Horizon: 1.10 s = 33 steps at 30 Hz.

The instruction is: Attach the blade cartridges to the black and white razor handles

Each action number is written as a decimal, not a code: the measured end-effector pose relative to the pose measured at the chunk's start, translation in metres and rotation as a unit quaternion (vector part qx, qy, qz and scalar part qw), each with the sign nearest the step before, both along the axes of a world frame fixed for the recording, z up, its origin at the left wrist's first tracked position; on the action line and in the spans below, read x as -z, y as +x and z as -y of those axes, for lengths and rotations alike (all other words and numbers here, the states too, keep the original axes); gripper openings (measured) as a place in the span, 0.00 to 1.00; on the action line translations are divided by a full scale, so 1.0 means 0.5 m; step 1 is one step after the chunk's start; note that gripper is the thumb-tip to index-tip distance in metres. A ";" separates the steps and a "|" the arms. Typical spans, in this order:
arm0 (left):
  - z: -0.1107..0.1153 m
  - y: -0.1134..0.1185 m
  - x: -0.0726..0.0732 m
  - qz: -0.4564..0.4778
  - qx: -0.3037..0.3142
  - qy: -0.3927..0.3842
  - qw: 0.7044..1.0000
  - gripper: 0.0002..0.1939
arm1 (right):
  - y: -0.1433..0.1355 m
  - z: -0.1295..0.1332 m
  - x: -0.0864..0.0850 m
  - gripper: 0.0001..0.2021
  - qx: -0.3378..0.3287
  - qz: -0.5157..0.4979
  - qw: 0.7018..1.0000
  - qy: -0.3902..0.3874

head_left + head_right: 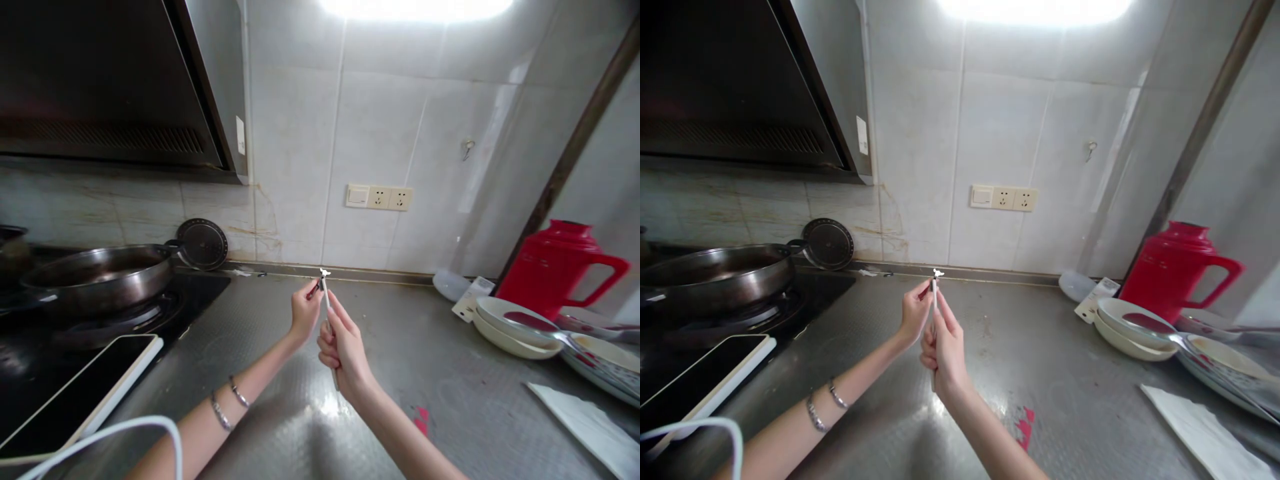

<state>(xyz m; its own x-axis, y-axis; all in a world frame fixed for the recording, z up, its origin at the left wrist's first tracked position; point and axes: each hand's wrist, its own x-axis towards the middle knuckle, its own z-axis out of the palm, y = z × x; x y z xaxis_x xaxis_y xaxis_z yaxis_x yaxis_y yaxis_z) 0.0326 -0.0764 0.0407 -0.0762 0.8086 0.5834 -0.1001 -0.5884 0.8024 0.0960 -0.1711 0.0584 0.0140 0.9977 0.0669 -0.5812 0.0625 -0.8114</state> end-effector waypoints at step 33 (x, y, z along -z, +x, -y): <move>0.016 -0.001 -0.012 0.104 0.247 -0.125 0.955 0.18 | 0.236 -0.139 -0.139 0.25 0.036 0.614 0.766 0.186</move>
<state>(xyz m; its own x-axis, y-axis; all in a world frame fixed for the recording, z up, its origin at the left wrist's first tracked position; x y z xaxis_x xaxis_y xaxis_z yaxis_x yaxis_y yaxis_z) 0.0320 -0.0845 0.0469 0.2567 0.8879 0.3817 -0.4890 -0.2213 0.8437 0.2140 -0.1016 0.1281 -0.2335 0.9064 0.3521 0.6220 0.4175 -0.6624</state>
